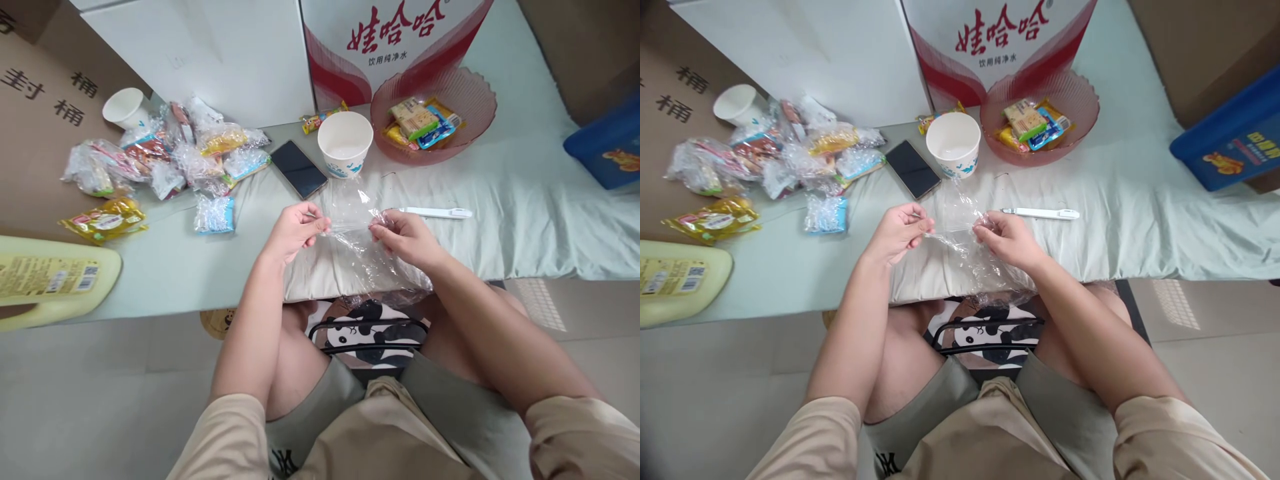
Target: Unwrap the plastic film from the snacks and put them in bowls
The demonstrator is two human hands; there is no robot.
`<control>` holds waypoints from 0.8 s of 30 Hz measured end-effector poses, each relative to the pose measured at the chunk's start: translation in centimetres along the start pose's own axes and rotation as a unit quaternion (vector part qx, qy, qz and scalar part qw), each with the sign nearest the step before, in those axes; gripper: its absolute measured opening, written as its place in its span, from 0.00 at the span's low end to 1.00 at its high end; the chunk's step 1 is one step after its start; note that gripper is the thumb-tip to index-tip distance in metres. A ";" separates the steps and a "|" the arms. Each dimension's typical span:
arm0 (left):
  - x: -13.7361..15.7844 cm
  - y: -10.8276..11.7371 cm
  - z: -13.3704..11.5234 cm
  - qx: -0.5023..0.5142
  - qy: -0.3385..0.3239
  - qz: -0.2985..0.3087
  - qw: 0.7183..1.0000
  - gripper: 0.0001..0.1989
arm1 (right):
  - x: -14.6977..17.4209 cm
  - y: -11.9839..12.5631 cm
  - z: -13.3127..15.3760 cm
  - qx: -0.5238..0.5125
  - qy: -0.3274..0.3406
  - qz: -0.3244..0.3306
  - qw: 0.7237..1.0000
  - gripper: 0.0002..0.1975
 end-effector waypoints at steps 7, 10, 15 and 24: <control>-0.2 -0.6 0.1 0.171 -0.038 -0.039 0.984 0.21 | 0.4 1.6 0.6 -0.126 0.019 -0.097 0.987 0.20; 0.8 -5.3 1.9 0.185 0.086 0.138 0.969 0.31 | 0.3 0.6 0.7 -0.187 0.019 -0.088 0.978 0.23; -0.2 -5.4 2.4 0.099 0.041 0.052 0.993 0.16 | 0.1 -0.4 -0.9 -0.208 -0.080 -0.057 0.973 0.23; 2.0 -2.5 0.4 0.006 -0.053 0.085 0.995 0.20 | 1.3 -0.2 0.3 -0.240 -0.014 0.047 0.970 0.27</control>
Point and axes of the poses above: each hand's wrist, its own x-axis away from the middle knuckle, its own y-axis out of the back of the hand, z = x × y, the point moved 6 cm from there along -x, towards the middle knuckle, and after that the axes turned 5 degrees about x, right-handed, at the moved point
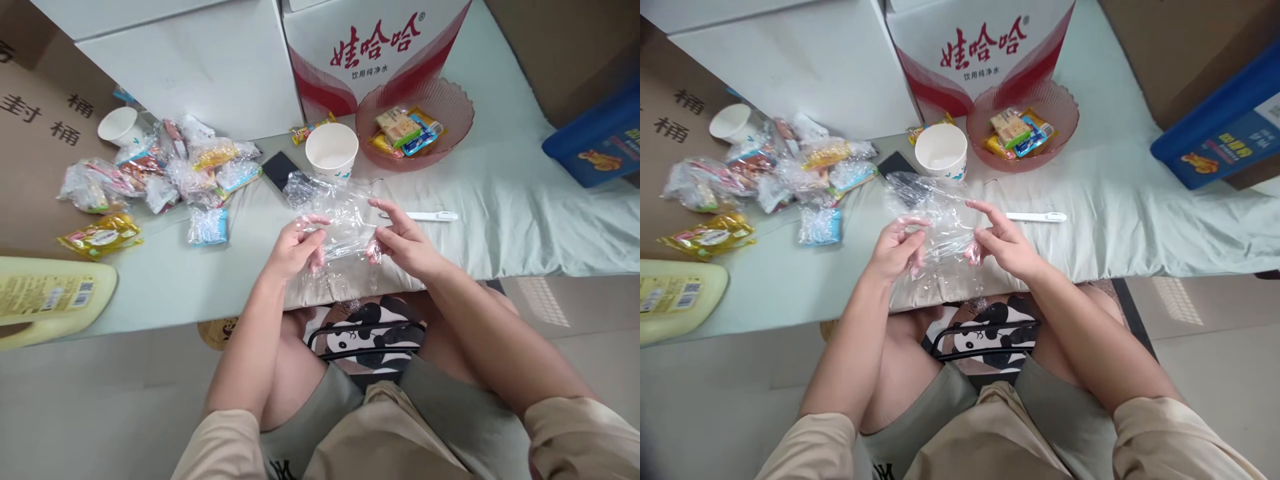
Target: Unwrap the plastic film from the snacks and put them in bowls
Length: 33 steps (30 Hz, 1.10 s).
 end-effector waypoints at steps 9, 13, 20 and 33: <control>-3.5 2.8 0.7 0.054 0.001 -0.091 0.994 0.17 | -2.0 0.5 -2.2 -0.104 -0.096 -0.069 0.988 0.14; -3.1 2.1 0.2 -0.094 -0.070 -0.064 0.991 0.15 | -1.5 0.6 -2.2 0.002 -0.060 -0.110 0.992 0.34; -2.0 0.8 1.6 0.057 0.004 0.025 0.998 0.30 | -1.0 0.8 -0.8 0.008 0.051 -0.145 0.988 0.43; -1.0 0.5 0.9 0.044 0.032 0.049 0.997 0.20 | -0.7 1.0 -0.2 0.112 0.035 -0.087 0.989 0.17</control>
Point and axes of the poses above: each hand's wrist, its own x-axis away from the middle knuckle, its own y-axis out of the back of the hand, z = x × y, the point moved 6 cm from there along -x, towards the middle knuckle, and after that the axes turned 5 degrees about x, right-handed, at the moved point
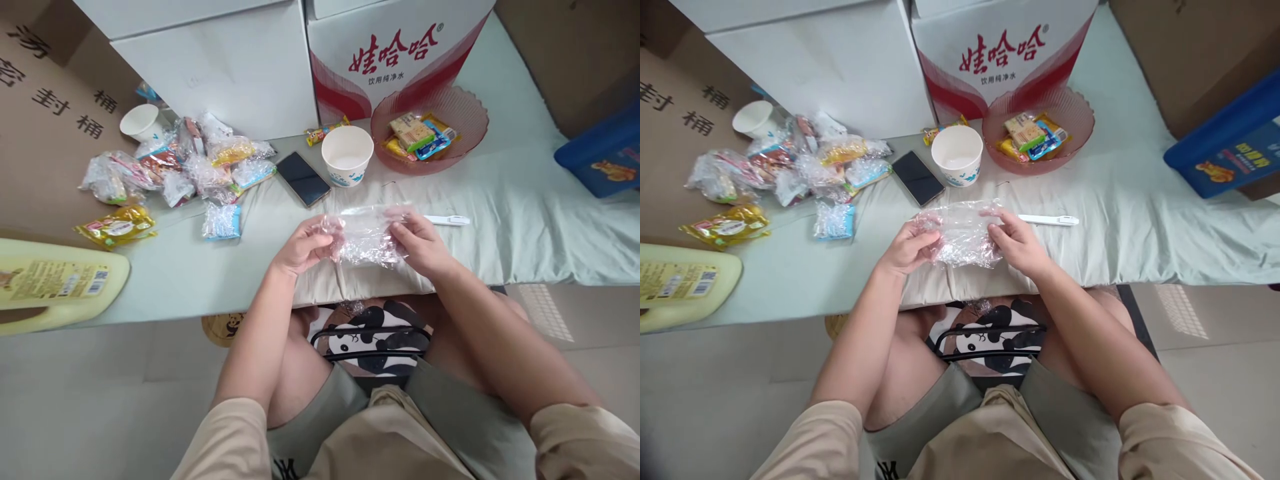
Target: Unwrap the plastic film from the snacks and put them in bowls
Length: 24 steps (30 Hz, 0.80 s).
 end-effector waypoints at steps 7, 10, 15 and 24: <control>-0.3 0.2 -0.9 -0.121 -0.064 0.011 0.990 0.15 | 0.5 -0.4 -0.7 -0.074 -0.049 0.064 0.994 0.17; -0.6 1.1 -1.2 -0.204 -0.149 -0.093 0.963 0.21 | 0.5 0.1 -1.3 -0.017 -0.076 -0.048 0.996 0.28; 0.0 1.1 -1.1 -0.222 -0.188 -0.165 0.942 0.10 | 0.9 0.0 0.8 0.114 -0.013 -0.172 0.978 0.11; 0.0 -1.6 -0.7 -0.043 -0.152 -0.012 0.987 0.21 | 1.3 -5.5 2.1 -0.018 0.017 -0.024 0.999 0.17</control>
Point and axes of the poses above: each hand's wrist, its own x-axis away from the middle knuckle, its own y-axis out of the back of the hand, z = x × y, the point moved 6 cm from there along -x, towards the middle knuckle, and after that the axes turned 5 degrees about x, right-handed, at the moved point
